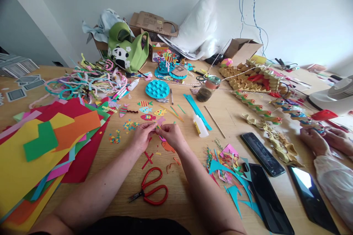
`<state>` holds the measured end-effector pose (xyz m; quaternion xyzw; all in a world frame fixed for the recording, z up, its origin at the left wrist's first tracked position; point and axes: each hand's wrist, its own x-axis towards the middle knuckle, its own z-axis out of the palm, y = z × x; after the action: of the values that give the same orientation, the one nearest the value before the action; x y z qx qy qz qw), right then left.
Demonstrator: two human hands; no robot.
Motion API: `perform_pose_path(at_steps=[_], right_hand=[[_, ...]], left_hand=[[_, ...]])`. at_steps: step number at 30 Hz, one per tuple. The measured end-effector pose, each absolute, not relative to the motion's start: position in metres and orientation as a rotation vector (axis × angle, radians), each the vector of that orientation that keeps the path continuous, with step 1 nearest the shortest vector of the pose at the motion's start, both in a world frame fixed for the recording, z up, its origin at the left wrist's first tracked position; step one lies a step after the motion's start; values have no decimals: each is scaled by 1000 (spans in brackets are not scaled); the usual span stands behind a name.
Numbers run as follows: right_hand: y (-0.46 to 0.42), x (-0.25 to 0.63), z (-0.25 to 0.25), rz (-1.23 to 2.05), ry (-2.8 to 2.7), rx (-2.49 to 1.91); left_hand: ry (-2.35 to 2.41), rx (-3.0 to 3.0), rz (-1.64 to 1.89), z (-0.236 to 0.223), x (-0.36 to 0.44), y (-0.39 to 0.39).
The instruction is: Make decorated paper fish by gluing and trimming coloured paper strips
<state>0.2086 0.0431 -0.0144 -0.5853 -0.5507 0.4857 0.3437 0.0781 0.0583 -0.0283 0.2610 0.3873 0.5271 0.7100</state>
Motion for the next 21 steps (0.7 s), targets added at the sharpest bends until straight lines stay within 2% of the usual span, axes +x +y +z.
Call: perform_pose_path(at_steps=[16,21], right_hand=[[42,210,-2,1244,-1446,-1533],[47,243,9,997,-1377,-1616]], left_hand=[[780,595,1130,-27,77,57],[817,518,1182,-26,73,63]])
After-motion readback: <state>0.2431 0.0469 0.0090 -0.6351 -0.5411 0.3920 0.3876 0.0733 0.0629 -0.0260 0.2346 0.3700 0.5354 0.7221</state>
